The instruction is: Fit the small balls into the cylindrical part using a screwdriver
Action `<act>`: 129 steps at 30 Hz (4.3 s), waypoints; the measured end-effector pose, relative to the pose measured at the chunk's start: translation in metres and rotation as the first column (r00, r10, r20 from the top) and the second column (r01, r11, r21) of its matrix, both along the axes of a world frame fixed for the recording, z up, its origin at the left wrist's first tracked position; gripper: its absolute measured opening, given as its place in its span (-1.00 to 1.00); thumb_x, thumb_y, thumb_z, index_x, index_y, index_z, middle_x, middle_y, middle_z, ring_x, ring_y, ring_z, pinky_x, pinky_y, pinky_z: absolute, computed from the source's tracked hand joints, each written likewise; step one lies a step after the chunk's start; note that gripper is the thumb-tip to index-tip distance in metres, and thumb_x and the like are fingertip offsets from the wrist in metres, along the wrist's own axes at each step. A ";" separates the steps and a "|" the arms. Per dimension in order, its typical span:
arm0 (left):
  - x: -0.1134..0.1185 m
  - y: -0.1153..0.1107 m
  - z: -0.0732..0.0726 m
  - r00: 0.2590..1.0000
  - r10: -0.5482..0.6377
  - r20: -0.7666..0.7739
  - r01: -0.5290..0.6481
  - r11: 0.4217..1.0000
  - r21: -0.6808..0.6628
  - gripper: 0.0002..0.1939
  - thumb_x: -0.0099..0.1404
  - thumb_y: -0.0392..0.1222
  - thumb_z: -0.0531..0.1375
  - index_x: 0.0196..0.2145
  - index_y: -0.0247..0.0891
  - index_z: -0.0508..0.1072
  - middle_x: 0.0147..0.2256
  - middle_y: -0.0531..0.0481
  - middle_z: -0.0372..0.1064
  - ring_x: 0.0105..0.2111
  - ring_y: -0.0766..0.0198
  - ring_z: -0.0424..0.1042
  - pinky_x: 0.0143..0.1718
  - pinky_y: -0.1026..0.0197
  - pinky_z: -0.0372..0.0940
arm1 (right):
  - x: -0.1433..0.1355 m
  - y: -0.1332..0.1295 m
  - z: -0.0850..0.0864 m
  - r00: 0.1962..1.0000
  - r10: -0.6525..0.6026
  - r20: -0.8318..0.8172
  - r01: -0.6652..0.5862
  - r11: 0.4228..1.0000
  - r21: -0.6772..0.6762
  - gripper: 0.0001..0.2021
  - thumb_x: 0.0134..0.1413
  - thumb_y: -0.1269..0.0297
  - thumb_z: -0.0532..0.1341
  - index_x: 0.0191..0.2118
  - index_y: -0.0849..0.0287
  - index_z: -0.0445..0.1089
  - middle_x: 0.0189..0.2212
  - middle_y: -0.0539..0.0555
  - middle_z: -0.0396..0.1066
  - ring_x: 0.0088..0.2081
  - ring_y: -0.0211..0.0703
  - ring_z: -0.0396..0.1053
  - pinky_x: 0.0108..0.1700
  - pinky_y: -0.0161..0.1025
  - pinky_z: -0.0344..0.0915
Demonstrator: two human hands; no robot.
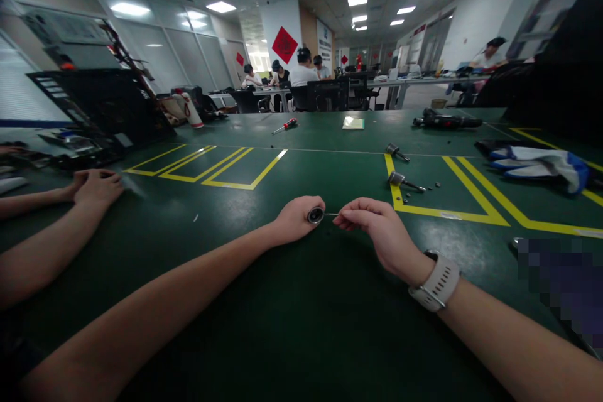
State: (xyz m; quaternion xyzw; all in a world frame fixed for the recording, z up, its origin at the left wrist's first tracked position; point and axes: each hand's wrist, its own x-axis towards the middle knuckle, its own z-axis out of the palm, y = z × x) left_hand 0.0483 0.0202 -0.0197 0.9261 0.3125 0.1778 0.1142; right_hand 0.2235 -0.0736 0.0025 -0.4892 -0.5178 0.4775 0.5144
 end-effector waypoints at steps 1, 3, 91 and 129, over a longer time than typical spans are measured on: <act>0.000 0.001 0.000 1.000 -0.003 0.007 0.004 1.000 -0.003 -0.91 0.17 -0.28 0.08 -0.33 -0.26 0.32 -0.39 0.03 0.34 -0.39 0.30 0.31 -0.41 0.28 0.14 | 0.000 0.001 -0.002 0.995 -0.005 -0.098 0.000 0.999 -0.053 -0.89 -0.07 0.27 0.21 -0.45 0.20 0.41 -0.42 0.11 0.47 -0.33 -0.11 0.40 -0.21 -0.10 0.29; 0.000 0.002 -0.001 1.000 -0.005 0.014 0.006 1.000 -0.009 -0.92 0.16 -0.27 0.08 -0.33 -0.26 0.32 -0.39 0.04 0.34 -0.39 0.31 0.31 -0.41 0.28 0.14 | 0.000 0.002 -0.004 0.979 -0.019 -0.205 -0.006 0.993 -0.119 -0.89 -0.08 0.28 0.22 -0.45 0.20 0.41 -0.43 0.12 0.47 -0.35 -0.13 0.40 -0.23 -0.12 0.30; 0.000 -0.001 -0.002 1.000 0.025 -0.003 -0.024 0.999 0.048 -0.93 0.20 -0.23 0.09 -0.33 -0.24 0.32 -0.36 0.04 0.36 -0.34 0.30 0.32 -0.37 0.27 0.17 | -0.003 0.001 -0.007 0.980 -0.077 -0.184 0.068 0.996 -0.055 -0.90 -0.11 0.30 0.21 -0.49 0.21 0.42 -0.49 0.10 0.47 -0.40 -0.14 0.38 -0.27 -0.14 0.27; 0.005 -0.005 0.006 0.988 0.098 -0.116 -0.086 0.991 0.104 -0.93 0.20 -0.31 0.05 -0.35 -0.24 0.31 -0.37 0.01 0.36 -0.31 0.25 0.32 -0.37 0.25 0.19 | 0.000 0.013 -0.009 0.907 -0.171 -0.385 0.056 0.954 -0.294 -0.88 -0.16 0.38 0.17 -0.61 0.19 0.38 -0.62 0.08 0.42 -0.54 -0.20 0.30 -0.39 -0.19 0.21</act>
